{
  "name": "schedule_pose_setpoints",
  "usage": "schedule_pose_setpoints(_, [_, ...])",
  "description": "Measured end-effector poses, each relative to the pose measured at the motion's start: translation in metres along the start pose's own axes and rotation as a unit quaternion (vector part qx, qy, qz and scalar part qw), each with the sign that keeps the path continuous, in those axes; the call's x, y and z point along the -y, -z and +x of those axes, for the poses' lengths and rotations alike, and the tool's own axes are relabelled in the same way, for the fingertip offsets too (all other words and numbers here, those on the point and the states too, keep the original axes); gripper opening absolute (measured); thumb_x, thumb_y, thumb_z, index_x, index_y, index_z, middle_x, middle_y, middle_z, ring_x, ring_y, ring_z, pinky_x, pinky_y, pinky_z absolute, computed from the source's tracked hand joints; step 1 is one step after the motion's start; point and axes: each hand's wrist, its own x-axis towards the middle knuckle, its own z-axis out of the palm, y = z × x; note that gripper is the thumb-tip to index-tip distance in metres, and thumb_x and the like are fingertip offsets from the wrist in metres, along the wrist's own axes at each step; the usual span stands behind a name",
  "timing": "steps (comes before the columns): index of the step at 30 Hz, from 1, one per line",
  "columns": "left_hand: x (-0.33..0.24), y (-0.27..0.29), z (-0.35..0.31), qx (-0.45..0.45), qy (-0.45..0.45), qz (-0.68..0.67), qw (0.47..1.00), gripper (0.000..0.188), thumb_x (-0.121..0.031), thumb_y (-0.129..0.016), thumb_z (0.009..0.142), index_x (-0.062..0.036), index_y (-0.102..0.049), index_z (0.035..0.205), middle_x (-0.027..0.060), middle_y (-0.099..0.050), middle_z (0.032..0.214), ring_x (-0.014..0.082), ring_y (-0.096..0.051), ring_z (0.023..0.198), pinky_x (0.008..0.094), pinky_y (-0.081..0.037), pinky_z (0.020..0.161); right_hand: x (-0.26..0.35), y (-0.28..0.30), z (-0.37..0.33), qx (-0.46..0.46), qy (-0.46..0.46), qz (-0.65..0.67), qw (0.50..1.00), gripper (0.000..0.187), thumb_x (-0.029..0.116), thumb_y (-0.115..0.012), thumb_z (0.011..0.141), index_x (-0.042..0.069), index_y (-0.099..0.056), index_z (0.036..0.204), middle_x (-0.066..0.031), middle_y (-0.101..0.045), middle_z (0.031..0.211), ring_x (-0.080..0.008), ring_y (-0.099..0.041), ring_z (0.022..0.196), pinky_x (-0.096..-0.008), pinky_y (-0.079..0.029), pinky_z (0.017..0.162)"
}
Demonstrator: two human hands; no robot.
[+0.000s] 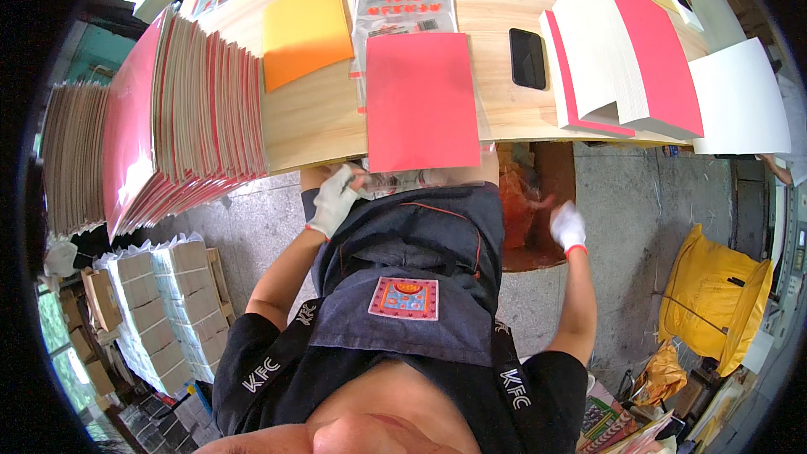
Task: The person places sheets of colored paper into pink folders by hand, and then stacks the completed folders into a large pile on the table.
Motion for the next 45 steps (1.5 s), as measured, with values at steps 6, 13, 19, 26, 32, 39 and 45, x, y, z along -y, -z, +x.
schedule_pose_setpoints(6, [-0.001, 0.007, 0.016, -0.058, -0.386, 0.273, 0.879, 0.052, -0.01, -0.069, 0.068, -0.0154, -0.063, 0.119, 0.008, -0.058, 0.118, 0.0266, -0.062, 0.086, 0.0373, -0.052, 0.072, 0.135, 0.114, -0.053, -0.124, 0.112, 0.228, 0.959, 0.04, 0.026, -0.073, 0.075, 0.012, -0.061, 0.11, -0.0152, -0.065, 0.108, -0.033, -0.063, 0.1, -0.0427, -0.049, 0.088])
schedule_pose_setpoints(13, [-0.005, 0.006, 0.024, -0.042, -0.365, 0.197, 0.909, 0.025, -0.016, -0.071, 0.076, -0.0108, -0.068, 0.1, 0.0061, -0.064, 0.097, 0.0254, -0.062, 0.079, 0.035, -0.052, 0.069, 0.225, 0.139, -0.038, -0.347, 0.393, 0.191, 0.83, 0.032, 0.015, -0.076, 0.066, 0.01, -0.061, 0.095, -0.0075, -0.063, 0.1, -0.0286, -0.059, 0.097, -0.0402, -0.047, 0.083])
schedule_pose_setpoints(19, [0.001, -0.027, 0.011, -0.11, 0.063, -0.309, 0.942, 0.017, -0.009, -0.065, 0.09, -0.0045, -0.054, 0.102, 0.0049, -0.063, 0.089, 0.0144, -0.062, 0.069, 0.0264, -0.053, 0.065, 0.235, 0.1, -0.02, -0.041, 0.128, 0.628, 0.767, 0.011, 0.014, -0.063, 0.087, 0.004, -0.059, 0.089, 0.0001, -0.058, 0.077, -0.0096, -0.057, 0.061, -0.0258, -0.047, 0.054])
schedule_pose_setpoints(26, [-0.007, -0.005, 0.012, -0.012, 0.161, -0.507, 0.847, 0.019, -0.012, -0.063, 0.09, -0.0075, -0.057, 0.108, 0.0057, -0.064, 0.093, 0.0149, -0.062, 0.068, 0.0294, -0.054, 0.063, 0.216, 0.093, -0.029, 0.126, 0.013, 0.748, 0.651, 0.045, 0.02, -0.051, 0.094, -0.002, -0.043, 0.132, -0.0045, -0.059, 0.073, -0.0113, -0.055, 0.052, -0.0251, -0.047, 0.045])
schedule_pose_setpoints(32, [-0.116, 0.066, 0.007, -0.015, -0.037, -0.256, 0.966, 0.027, -0.011, -0.064, 0.089, -0.0006, -0.056, 0.113, 0.0037, -0.063, 0.095, 0.0089, -0.06, 0.081, 0.0239, -0.05, 0.072, 0.233, 0.131, -0.053, 0.198, 0.136, 0.744, 0.623, 0.026, 0.02, -0.054, 0.094, 0.004, -0.055, 0.115, -0.0042, -0.062, 0.076, -0.0088, -0.055, 0.055, -0.0207, -0.042, 0.047])
schedule_pose_setpoints(39, [-0.203, 0.215, -0.111, -0.301, -0.173, 0.139, 0.927, 0.026, -0.02, -0.067, 0.084, -0.0025, -0.062, 0.103, 0.0028, -0.056, 0.077, 0.0111, -0.054, 0.063, 0.024, -0.043, 0.056, 0.358, 0.284, -0.094, 0.254, 0.355, 0.63, 0.642, 0.024, 0.027, -0.056, 0.096, 0.004, -0.062, 0.101, 0.0023, -0.058, 0.07, -0.0048, -0.051, 0.056, -0.019, -0.037, 0.049])
schedule_pose_setpoints(45, [-0.168, 0.36, -0.138, -0.51, -0.116, 0.104, 0.846, 0.038, -0.029, -0.049, 0.096, -0.0008, -0.062, 0.117, 0.0039, -0.062, 0.089, 0.01, -0.054, 0.079, 0.0259, -0.044, 0.071, 0.52, 0.391, -0.129, 0.27, 0.549, 0.583, 0.535, 0.025, 0.024, -0.054, 0.095, 0.003, -0.064, 0.106, 0.0004, -0.058, 0.068, -0.0073, -0.053, 0.054, -0.0243, -0.043, 0.048])
